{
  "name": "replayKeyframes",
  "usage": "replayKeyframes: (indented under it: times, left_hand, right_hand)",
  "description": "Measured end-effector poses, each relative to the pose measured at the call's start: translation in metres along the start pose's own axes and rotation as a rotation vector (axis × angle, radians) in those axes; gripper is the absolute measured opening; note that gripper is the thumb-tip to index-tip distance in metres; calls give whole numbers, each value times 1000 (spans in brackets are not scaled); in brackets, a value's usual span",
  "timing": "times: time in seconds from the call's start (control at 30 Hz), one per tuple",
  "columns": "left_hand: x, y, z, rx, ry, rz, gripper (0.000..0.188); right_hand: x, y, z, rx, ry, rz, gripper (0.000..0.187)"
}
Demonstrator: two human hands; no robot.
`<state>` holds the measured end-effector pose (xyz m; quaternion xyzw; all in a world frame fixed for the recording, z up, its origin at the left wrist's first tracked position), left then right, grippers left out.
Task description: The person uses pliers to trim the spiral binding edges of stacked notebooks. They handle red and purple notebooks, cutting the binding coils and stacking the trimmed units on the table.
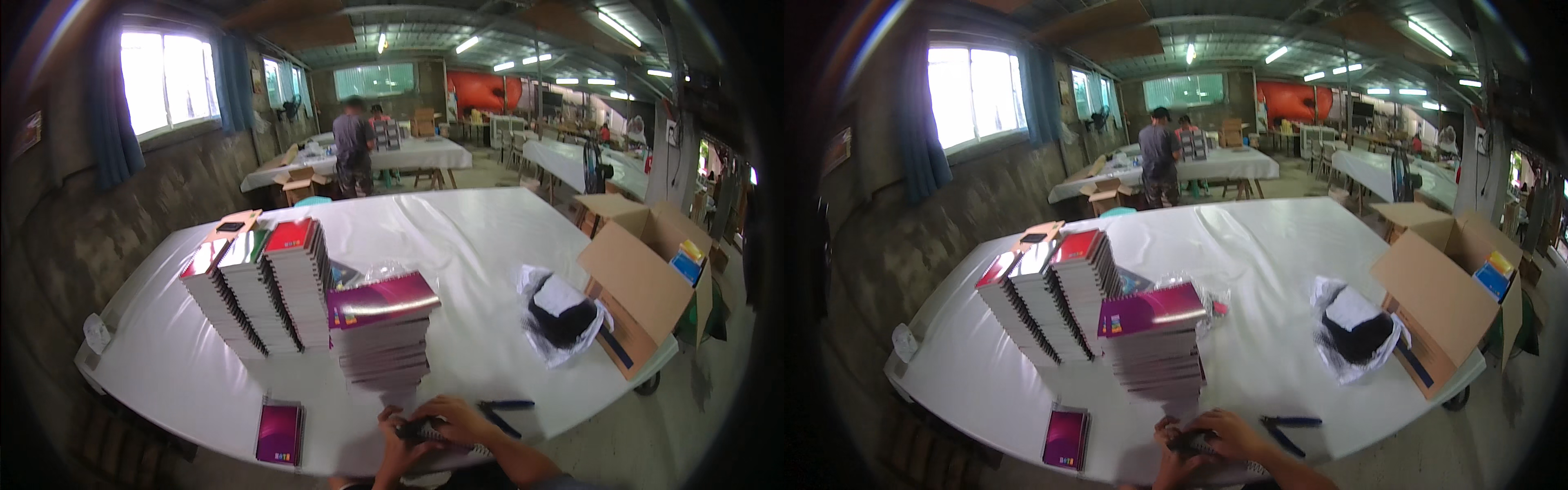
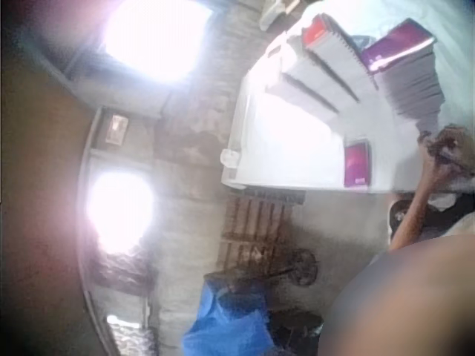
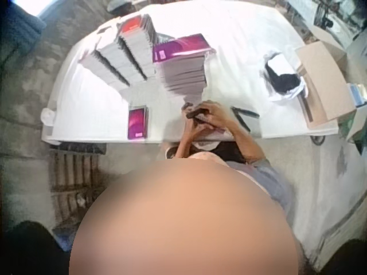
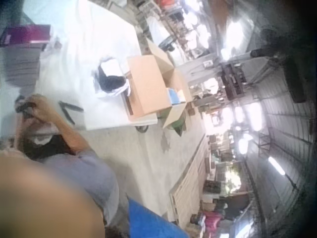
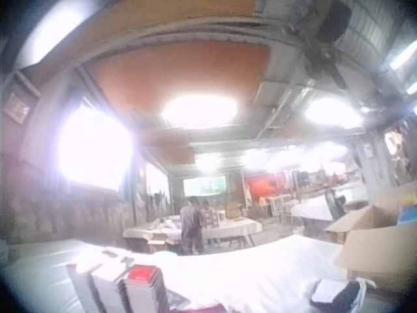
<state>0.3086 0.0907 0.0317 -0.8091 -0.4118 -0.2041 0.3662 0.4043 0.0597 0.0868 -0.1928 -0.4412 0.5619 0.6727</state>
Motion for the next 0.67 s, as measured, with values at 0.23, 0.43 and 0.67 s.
replayKeyframes:
  times: [0.23, 0.43, 0.67]
  left_hand:
    - [-13, -2, 36, -843, -423, -182, 21]
    - [-26, -14, 55, -953, -544, -396, 18]
    - [-30, -20, 60, -933, -460, -556, 25]
  right_hand:
    - [-43, -93, -112, -767, 409, -314, 29]
    - [-80, -81, -104, -827, 523, -161, 50]
    - [-132, -17, -101, -868, 578, 0, 72]
Point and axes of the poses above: each hand's wrist, its own x-axis towards the middle knuckle, its own y-axis out of the palm, z = x × y, the point moved 9 cm from there along x, towards the middle knuckle, and after that the axes turned 13 degrees about -x, right-handed, at the moved point
